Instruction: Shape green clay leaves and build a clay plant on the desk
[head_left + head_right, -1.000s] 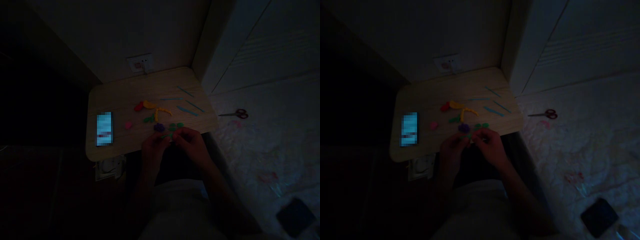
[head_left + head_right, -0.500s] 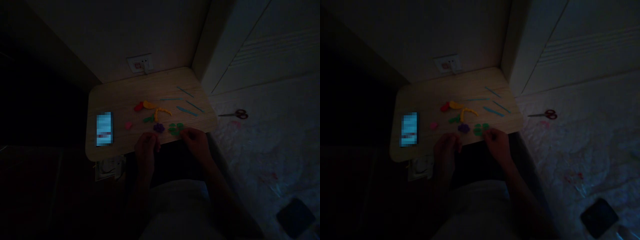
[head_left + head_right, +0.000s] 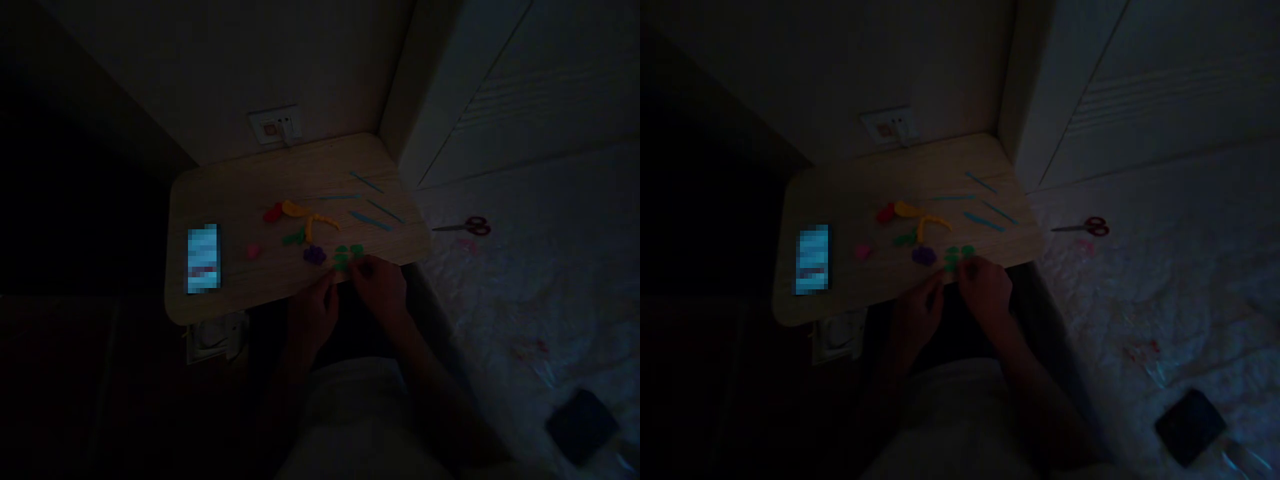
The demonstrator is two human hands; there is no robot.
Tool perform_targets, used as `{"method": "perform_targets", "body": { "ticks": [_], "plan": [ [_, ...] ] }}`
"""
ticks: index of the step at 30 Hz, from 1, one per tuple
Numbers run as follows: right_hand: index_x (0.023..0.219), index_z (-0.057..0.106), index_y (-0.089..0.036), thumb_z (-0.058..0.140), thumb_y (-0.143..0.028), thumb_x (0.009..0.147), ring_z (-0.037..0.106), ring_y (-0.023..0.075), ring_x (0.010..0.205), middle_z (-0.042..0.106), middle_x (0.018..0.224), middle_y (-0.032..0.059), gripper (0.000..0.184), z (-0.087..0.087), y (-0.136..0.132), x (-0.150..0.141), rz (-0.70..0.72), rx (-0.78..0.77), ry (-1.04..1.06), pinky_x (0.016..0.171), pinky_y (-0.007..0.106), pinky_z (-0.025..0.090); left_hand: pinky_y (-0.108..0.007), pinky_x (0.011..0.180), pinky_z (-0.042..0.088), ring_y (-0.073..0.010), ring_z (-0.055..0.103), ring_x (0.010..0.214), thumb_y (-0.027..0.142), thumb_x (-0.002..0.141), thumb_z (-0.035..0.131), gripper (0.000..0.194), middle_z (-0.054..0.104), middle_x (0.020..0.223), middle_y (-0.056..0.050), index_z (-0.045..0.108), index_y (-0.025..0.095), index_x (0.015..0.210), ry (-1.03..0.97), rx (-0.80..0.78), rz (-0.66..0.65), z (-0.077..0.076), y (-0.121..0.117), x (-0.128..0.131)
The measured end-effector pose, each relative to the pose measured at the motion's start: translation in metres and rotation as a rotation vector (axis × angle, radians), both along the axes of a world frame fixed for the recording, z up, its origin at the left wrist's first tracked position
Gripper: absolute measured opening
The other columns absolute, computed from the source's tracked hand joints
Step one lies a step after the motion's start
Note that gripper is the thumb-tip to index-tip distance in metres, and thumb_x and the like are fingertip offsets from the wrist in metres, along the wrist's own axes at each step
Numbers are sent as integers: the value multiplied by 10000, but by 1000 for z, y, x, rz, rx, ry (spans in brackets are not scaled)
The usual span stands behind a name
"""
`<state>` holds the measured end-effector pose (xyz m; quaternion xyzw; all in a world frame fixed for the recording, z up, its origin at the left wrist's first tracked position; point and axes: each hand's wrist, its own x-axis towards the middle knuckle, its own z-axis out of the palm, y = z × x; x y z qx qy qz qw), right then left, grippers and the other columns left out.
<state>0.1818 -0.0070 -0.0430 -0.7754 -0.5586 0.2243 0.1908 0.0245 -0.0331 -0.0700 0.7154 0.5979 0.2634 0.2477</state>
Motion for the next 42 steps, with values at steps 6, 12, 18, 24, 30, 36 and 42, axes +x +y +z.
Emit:
{"method": "perform_targets", "body": {
  "ticks": [6, 12, 18, 24, 30, 36, 42],
  "plan": [
    [843, 776, -219, 686, -429, 956, 719, 233, 693, 783, 736, 60, 254, 0, 0, 14, -20, 63, 34, 592, 288, 384, -375, 906, 654, -259, 821, 947, 212, 997, 572, 362, 842, 1132, -108, 747, 174, 1312, 7, 46, -13, -5, 0, -3],
    [1021, 808, -211, 590, -319, 985, 742, 230, 711, 815, 810, 61, 246, -1, -7, 31, 124, 258, 128, 669, 308, 495, -341, 924, 625, -222, 779, 979, 146, 994, 563, 311, 813, 1090, -100, 741, 185, 1246, -11, 304, -5, -5, -2, -8],
    [1033, 818, -204, 557, -276, 985, 811, 265, 887, 858, 1023, 92, 275, -13, -21, 36, 180, 344, 174, 819, 358, 594, -518, 1130, 508, -347, 597, 1332, 172, 972, 597, 478, 642, 1410, -217, 579, 112, 1446, 176, 349, -153, -1, -16, 10],
    [1044, 816, -216, 565, -275, 992, 817, 270, 895, 859, 1020, 85, 263, -20, -27, 41, 204, 322, 180, 821, 367, 611, -565, 1163, 462, -394, 533, 1410, 193, 954, 630, 607, 571, 1514, -234, 478, 95, 1533, 299, 258, -182, -10, -19, 20],
    [1033, 815, -221, 564, -256, 993, 813, 263, 911, 857, 1037, 85, 257, -21, -26, 41, 243, 323, 159, 849, 364, 611, -572, 1204, 440, -391, 509, 1436, 173, 952, 628, 646, 545, 1523, -249, 433, 69, 1559, 293, 266, -182, -14, -21, 23],
    [1051, 815, -229, 571, -229, 992, 810, 254, 941, 854, 1066, 78, 251, -21, -26, 34, 281, 303, 142, 855, 342, 606, -584, 1218, 422, -394, 494, 1447, 157, 950, 613, 644, 549, 1505, -270, 425, 29, 1553, 315, 288, -191, -16, -23, 26],
    [1114, 813, -248, 577, -193, 994, 810, 239, 999, 849, 1131, 58, 270, -22, -24, 27, 343, 271, 142, 888, 319, 604, -586, 1186, 440, -395, 538, 1398, 174, 952, 621, 607, 586, 1466, -261, 466, 49, 1525, 320, 267, -176, -12, -21, 26]
  ]
}}
